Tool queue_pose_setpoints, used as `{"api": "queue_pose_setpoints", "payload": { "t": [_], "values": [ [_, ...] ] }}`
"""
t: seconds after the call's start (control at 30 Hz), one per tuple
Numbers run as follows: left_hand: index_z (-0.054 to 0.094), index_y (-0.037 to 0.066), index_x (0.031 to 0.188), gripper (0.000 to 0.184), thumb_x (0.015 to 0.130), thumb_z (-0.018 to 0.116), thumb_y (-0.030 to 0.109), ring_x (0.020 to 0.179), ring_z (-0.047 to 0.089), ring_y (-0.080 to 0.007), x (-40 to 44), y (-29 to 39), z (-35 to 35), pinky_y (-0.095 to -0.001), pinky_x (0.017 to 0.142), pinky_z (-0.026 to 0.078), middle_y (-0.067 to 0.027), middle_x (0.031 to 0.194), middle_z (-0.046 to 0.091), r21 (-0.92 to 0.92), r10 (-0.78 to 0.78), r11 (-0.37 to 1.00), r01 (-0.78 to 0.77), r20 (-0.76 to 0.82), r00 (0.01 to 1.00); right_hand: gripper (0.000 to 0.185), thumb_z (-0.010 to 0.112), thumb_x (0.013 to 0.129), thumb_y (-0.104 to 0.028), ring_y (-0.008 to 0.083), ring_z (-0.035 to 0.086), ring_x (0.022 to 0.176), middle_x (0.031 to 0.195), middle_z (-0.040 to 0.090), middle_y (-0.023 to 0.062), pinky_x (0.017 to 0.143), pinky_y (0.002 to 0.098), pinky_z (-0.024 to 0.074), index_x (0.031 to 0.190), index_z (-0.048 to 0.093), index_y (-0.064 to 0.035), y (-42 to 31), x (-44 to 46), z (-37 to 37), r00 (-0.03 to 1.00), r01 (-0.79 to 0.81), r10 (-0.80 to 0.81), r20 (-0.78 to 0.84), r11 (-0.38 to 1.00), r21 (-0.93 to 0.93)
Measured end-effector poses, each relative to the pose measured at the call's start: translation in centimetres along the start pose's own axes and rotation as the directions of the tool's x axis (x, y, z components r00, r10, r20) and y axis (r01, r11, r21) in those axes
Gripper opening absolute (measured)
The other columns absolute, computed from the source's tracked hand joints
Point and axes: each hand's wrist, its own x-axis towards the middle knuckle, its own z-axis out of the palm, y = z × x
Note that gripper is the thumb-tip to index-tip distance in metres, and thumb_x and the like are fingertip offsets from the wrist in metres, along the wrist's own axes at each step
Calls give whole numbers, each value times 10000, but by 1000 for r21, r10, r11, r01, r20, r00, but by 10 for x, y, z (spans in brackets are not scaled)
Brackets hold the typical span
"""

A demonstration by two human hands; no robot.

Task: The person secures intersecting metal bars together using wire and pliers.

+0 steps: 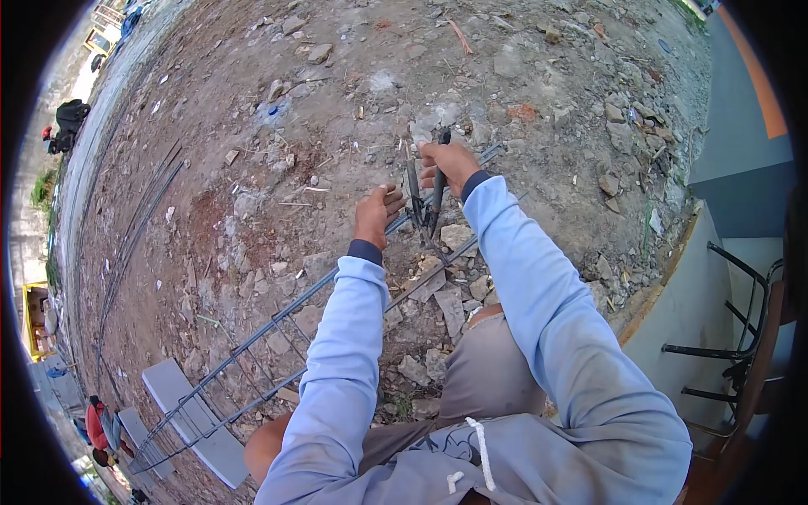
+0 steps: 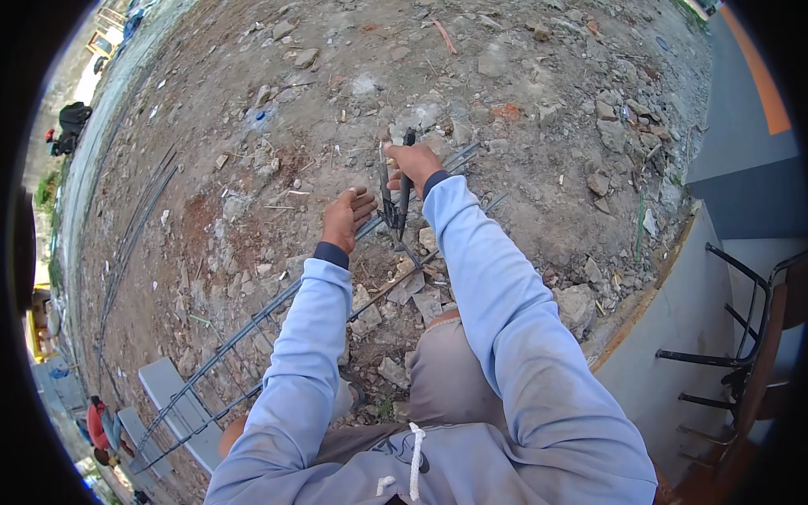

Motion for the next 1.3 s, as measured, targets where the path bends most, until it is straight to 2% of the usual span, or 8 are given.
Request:
{"api": "queue_pose_setpoints", "payload": {
  "t": [0.17, 0.27, 0.47, 0.57, 0.6, 0.83, 1.07, 1.3],
  "values": [
    [511, -8, 1244, 448, 927, 363, 272, 1082, 579, -250, 4, 14, 5, -369, 917, 434, -151, 1096, 632, 33, -57, 998, 53, 118, 991, 464, 623, 848, -280, 235, 586, 598, 899, 569, 183, 503, 334, 532, 1092, 520, 101, 0, 4, 12, 996, -74, 64, -62, 981, -182],
    [525, -8, 1223, 429, 916, 381, 255, 1038, 598, -237, 3, 16, 1, -355, 890, 447, -144, 1060, 648, 57, 65, 995, -78, 210, 975, 391, 638, 821, -247, 237, 602, 548, 821, 581, 166, 469, 311, 530, 955, 558, 112, 11, 16, 8, 994, -105, 106, -4, 971, -213],
    [556, -32, 1153, 365, 891, 458, 202, 842, 653, -213, -6, 19, 2, -303, 793, 494, -138, 954, 669, -81, 105, 992, -100, 59, 993, 315, 627, 844, -271, 171, 538, 473, 738, 594, 107, 389, 288, 399, 887, 605, 40, 21, 21, 7, 969, -143, 183, 165, 963, -228],
    [580, -26, 1098, 334, 886, 505, 221, 826, 655, -210, -1, 9, -15, -303, 776, 505, -118, 916, 667, -74, 168, 983, -165, 32, 985, 266, 612, 863, -254, 161, 527, 493, 753, 609, 98, 407, 295, 401, 913, 619, 7, -3, 5, 4, 978, -84, 82, 191, 996, 0],
    [584, -26, 1083, 331, 886, 517, 231, 830, 656, -213, 0, 8, -16, -306, 775, 507, -115, 910, 665, -73, 162, 985, -158, 47, 986, 217, 572, 905, -238, 132, 569, 568, 824, 643, 79, 471, 245, 442, 961, 612, -33, -19, -5, 3, 979, -73, 70, 190, 997, 10],
    [585, -45, 1048, 363, 883, 574, 278, 836, 664, -241, 0, 5, -16, -322, 777, 540, -144, 930, 652, -59, 129, 990, -127, 33, 991, 306, 620, 876, -222, 190, 641, 680, 901, 623, 99, 508, 286, 488, 1093, 556, -16, -59, -18, 23, 971, 187, -189, 144, 982, 26],
    [576, -56, 1046, 392, 884, 588, 301, 823, 666, -240, -1, 1, -18, -324, 757, 544, -154, 914, 646, -68, 152, 986, -149, 47, 987, 351, 613, 880, -260, 213, 634, 700, 942, 594, 105, 522, 295, 493, 1116, 541, -10, -66, -9, 33, 953, 240, -244, 180, 970, 44],
    [577, -63, 1034, 403, 893, 587, 315, 815, 661, -234, -5, 2, -15, -311, 747, 538, -154, 883, 643, -39, 202, 979, -202, 15, 979, 357, 619, 879, -269, 213, 629, 688, 929, 581, 101, 510, 302, 492, 1112, 533, -12, -71, -3, 50, 961, 175, -163, 223, 984, -34]
  ]
}}
